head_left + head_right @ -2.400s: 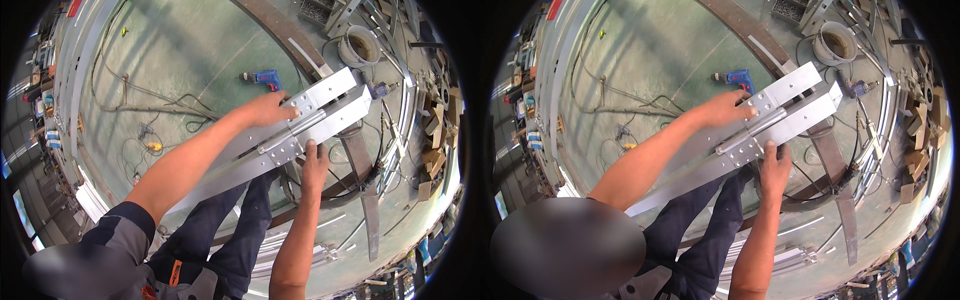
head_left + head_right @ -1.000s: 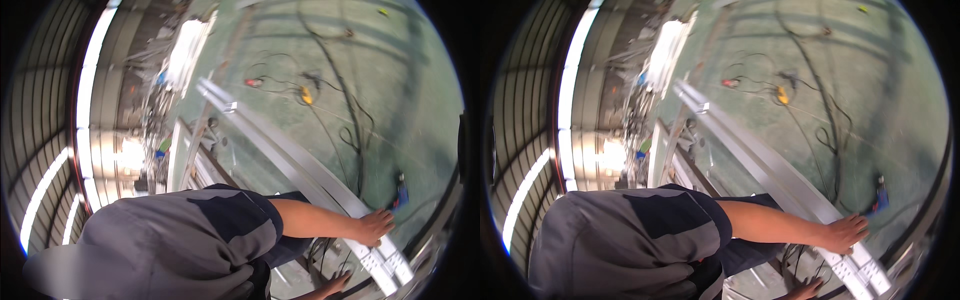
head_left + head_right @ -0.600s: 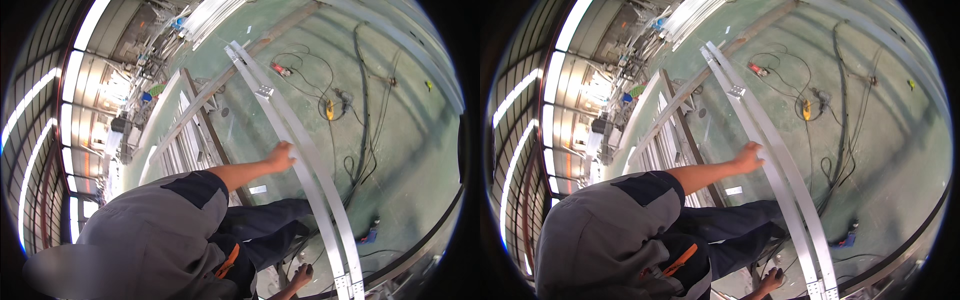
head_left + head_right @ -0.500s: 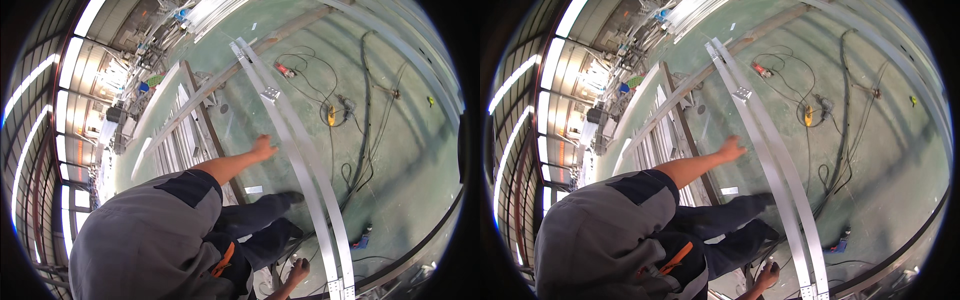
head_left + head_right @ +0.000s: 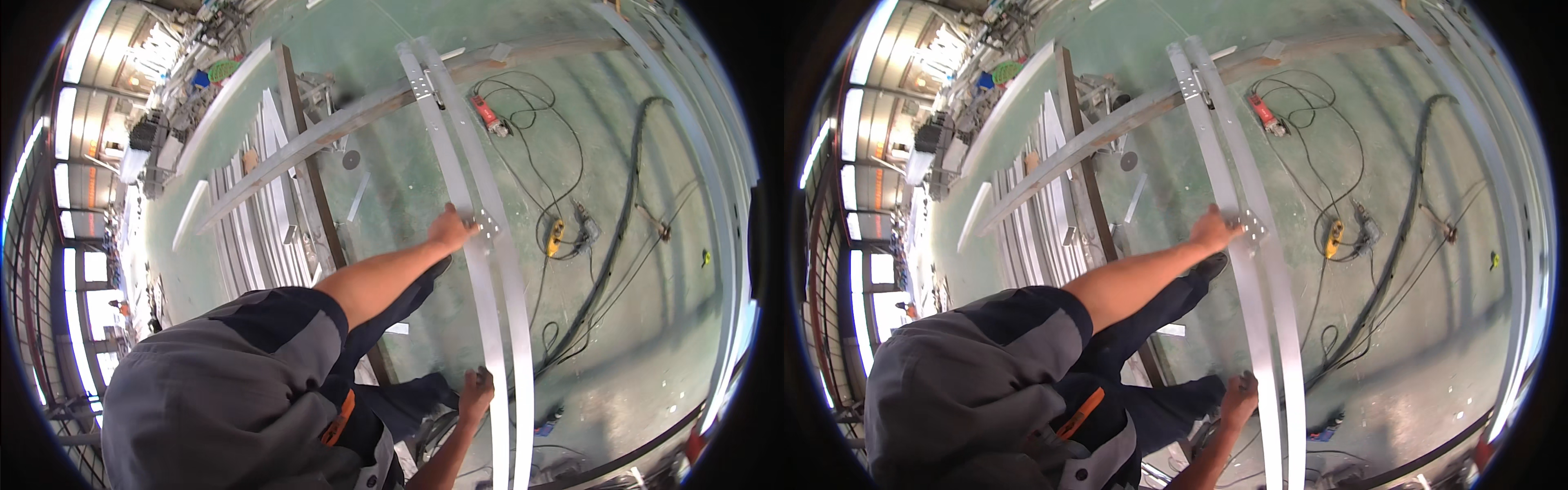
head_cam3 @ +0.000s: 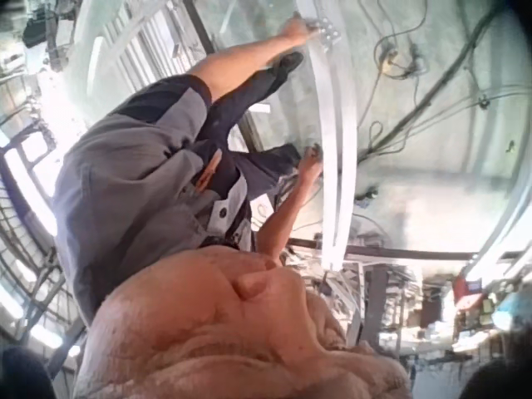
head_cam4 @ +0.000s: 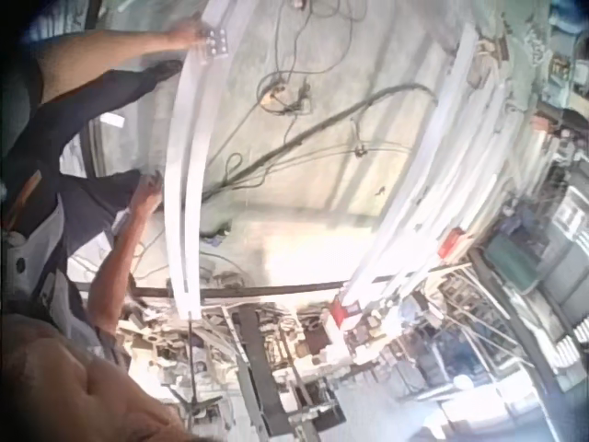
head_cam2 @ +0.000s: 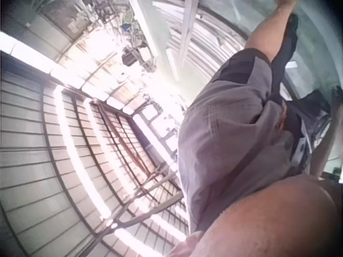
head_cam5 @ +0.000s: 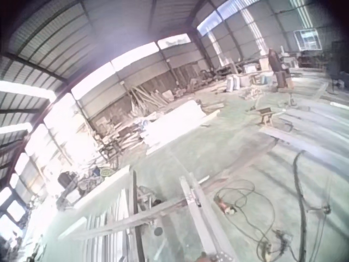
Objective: The person sits on the floor and uses a welding torch to join metal frame components. They align parts, weld seams, and reposition the frame to access different joints.
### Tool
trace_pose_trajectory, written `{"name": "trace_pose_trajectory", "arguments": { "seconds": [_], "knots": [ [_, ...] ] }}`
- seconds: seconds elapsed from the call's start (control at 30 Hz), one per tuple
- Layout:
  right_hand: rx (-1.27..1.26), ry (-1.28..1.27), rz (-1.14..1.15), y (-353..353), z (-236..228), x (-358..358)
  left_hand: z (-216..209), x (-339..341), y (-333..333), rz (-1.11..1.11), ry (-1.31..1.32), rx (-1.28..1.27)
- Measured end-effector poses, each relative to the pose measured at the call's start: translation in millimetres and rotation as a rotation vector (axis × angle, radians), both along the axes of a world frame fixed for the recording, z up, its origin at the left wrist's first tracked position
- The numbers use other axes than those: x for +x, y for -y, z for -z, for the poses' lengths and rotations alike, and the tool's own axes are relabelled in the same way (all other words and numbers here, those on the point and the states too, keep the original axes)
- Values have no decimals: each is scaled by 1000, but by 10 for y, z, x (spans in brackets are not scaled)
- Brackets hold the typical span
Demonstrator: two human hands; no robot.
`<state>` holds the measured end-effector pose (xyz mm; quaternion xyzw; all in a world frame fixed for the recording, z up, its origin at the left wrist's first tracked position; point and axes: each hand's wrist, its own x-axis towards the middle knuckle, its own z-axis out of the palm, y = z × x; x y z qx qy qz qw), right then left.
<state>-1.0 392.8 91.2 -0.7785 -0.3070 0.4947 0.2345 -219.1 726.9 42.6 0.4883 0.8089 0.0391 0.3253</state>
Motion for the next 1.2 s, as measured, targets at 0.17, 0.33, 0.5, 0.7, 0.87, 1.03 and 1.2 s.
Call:
{"name": "trace_pose_trajectory", "arguments": {
  "seconds": [0.17,0.33,0.5,0.7,0.87,1.03,1.2],
  "knots": [
    [20,137,-72,-1690,247,-515,9,19,-2,33,161,-158],
    [-214,233,-77,-2811,323,-973,-58,16,104,22,215,-153],
    [8,-14,135,-2807,354,-888,-164,-327,-57,278,549,-91],
    [-170,-397,-166,-3506,-352,-883,-622,-1004,-847,483,810,-192],
    [23,-348,-225,-4447,-461,-1250,-753,-1354,-1617,194,822,-227],
    [43,-305,-202,-5159,-177,-1553,-504,-1575,-2253,305,727,-260],
    [71,-25,-154,-5569,167,-1696,-186,-1829,-2477,212,512,140]
  ]
}}
